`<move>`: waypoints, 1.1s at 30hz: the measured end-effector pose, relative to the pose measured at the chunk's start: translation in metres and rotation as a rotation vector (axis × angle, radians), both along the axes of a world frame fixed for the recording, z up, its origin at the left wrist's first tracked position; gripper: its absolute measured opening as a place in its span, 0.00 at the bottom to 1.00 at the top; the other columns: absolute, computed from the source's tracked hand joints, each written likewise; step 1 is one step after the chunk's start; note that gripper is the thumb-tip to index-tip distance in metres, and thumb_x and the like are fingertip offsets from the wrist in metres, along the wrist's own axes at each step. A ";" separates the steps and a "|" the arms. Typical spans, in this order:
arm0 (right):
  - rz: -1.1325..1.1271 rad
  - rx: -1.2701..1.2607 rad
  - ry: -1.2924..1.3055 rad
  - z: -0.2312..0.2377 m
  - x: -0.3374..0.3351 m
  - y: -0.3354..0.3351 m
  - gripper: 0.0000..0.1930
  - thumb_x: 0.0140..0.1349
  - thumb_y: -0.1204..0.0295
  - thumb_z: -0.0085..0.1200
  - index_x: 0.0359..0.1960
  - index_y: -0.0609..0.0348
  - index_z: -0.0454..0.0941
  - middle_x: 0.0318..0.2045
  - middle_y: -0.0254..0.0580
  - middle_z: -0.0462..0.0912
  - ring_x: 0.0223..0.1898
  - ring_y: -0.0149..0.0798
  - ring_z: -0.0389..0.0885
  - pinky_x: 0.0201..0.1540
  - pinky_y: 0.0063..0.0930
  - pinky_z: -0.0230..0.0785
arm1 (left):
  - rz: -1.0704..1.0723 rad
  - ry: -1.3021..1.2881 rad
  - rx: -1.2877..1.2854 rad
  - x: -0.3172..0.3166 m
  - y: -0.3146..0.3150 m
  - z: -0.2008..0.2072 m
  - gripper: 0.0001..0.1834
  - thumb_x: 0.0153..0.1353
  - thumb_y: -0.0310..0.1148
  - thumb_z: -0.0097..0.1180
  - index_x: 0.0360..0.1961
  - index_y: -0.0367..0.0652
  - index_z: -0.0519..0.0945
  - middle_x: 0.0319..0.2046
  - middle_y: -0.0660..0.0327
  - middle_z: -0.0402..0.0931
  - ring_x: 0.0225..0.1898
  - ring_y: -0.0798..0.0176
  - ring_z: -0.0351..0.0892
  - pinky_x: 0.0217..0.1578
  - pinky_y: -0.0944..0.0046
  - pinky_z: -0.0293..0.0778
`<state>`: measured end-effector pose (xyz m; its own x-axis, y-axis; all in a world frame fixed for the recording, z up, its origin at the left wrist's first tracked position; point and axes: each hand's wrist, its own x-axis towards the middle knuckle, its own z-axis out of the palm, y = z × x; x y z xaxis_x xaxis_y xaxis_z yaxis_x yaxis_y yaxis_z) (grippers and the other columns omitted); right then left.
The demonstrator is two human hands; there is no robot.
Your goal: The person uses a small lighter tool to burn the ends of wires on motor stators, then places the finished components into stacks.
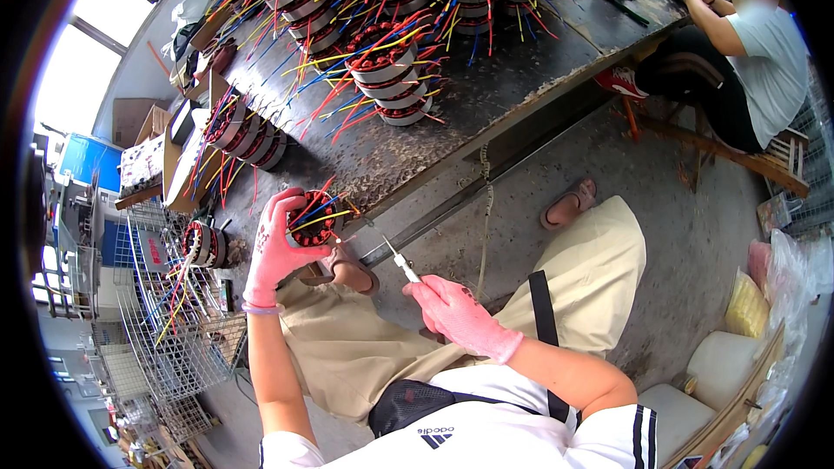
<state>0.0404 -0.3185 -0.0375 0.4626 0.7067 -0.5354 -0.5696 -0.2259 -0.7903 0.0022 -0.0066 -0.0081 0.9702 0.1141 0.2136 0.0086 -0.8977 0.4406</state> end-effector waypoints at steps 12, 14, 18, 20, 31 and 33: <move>0.004 0.017 -0.029 -0.003 -0.001 0.000 0.17 0.75 0.61 0.42 0.47 0.62 0.77 0.15 0.28 0.67 0.16 0.22 0.64 0.20 0.22 0.57 | -0.004 -0.003 0.004 0.000 0.000 0.001 0.42 0.26 0.31 0.78 0.50 0.41 0.74 0.57 0.53 0.71 0.57 0.46 0.71 0.58 0.53 0.69; 0.010 0.012 -0.033 -0.002 0.000 0.000 0.17 0.75 0.61 0.42 0.46 0.62 0.77 0.15 0.28 0.68 0.16 0.22 0.65 0.20 0.22 0.58 | -0.004 -0.004 0.006 0.000 0.001 0.000 0.42 0.26 0.31 0.78 0.50 0.41 0.74 0.57 0.53 0.71 0.57 0.46 0.71 0.58 0.53 0.69; 0.011 -0.004 -0.046 0.003 0.000 0.001 0.17 0.74 0.61 0.42 0.46 0.62 0.77 0.15 0.29 0.68 0.17 0.23 0.65 0.21 0.22 0.59 | -0.012 -0.012 0.014 0.000 0.002 -0.001 0.42 0.25 0.31 0.78 0.50 0.41 0.74 0.56 0.53 0.71 0.57 0.46 0.71 0.57 0.54 0.70; 0.007 -0.011 -0.047 0.003 0.000 0.000 0.17 0.74 0.61 0.42 0.46 0.62 0.77 0.15 0.29 0.68 0.17 0.23 0.66 0.21 0.23 0.59 | -0.015 -0.016 0.018 0.000 0.002 -0.001 0.43 0.25 0.31 0.78 0.50 0.40 0.74 0.56 0.53 0.71 0.57 0.46 0.72 0.57 0.54 0.70; 0.019 -0.007 -0.043 0.004 0.002 0.000 0.18 0.75 0.60 0.41 0.47 0.62 0.77 0.15 0.29 0.67 0.17 0.23 0.65 0.21 0.23 0.60 | -0.019 0.003 -0.005 0.000 0.001 0.001 0.44 0.25 0.32 0.78 0.50 0.39 0.73 0.56 0.52 0.71 0.57 0.47 0.71 0.58 0.53 0.69; 0.015 0.000 -0.031 0.003 0.002 -0.001 0.17 0.75 0.60 0.41 0.47 0.62 0.77 0.15 0.28 0.67 0.17 0.23 0.65 0.21 0.23 0.60 | -0.020 0.000 -0.005 0.000 0.001 0.000 0.44 0.25 0.32 0.78 0.50 0.39 0.73 0.56 0.52 0.71 0.57 0.46 0.71 0.58 0.53 0.69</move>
<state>0.0419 -0.3191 -0.0346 0.4683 0.7133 -0.5215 -0.5418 -0.2344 -0.8072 0.0026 -0.0053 -0.0083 0.9723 0.0957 0.2131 -0.0094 -0.8954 0.4452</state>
